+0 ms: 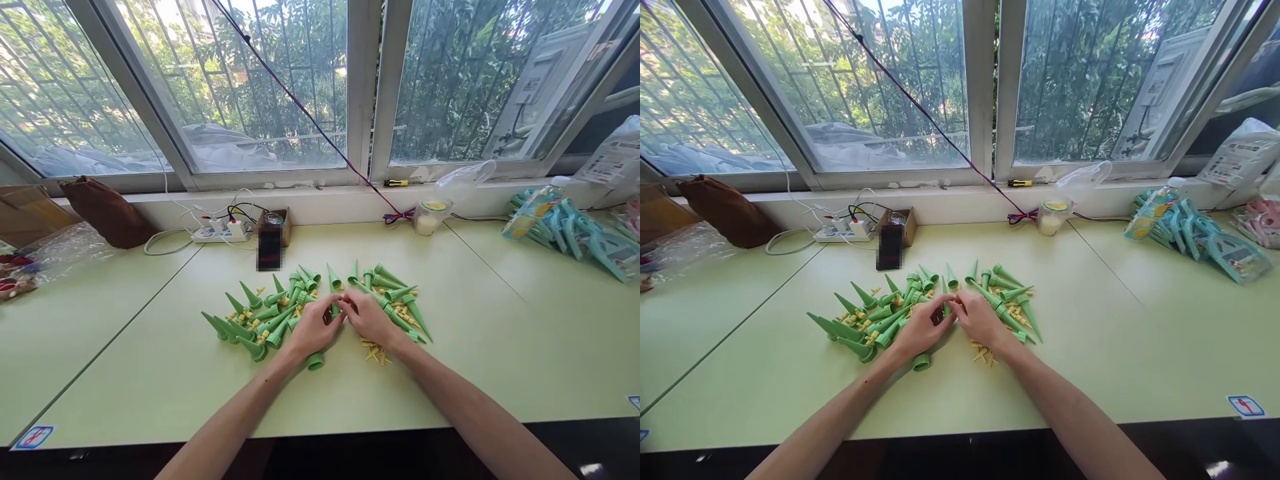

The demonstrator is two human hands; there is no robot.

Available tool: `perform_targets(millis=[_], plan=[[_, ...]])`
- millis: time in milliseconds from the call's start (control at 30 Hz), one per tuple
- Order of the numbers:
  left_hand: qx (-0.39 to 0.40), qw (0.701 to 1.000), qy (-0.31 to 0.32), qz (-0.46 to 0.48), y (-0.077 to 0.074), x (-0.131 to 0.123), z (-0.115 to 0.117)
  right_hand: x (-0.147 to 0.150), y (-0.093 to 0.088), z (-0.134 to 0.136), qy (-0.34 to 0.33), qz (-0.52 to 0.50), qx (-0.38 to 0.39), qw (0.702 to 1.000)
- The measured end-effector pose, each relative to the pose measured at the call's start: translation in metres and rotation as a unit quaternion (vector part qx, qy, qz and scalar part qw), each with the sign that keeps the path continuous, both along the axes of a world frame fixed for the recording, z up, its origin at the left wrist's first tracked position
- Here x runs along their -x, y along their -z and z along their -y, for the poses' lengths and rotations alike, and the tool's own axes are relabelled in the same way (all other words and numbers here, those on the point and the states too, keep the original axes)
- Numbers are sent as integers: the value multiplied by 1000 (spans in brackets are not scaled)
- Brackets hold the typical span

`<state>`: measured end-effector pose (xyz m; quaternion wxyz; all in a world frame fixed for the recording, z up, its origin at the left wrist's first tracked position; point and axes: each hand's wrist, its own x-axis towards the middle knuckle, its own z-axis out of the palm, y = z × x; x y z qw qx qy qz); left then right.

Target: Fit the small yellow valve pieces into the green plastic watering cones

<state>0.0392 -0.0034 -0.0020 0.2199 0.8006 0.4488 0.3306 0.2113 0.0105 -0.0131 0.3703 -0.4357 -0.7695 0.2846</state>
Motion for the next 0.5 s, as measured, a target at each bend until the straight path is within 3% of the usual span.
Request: perform_targets(millis=[500], plan=[[-1, 1000, -31, 4, -5, -2, 1, 0, 0, 2, -14, -6, -15, 1000]])
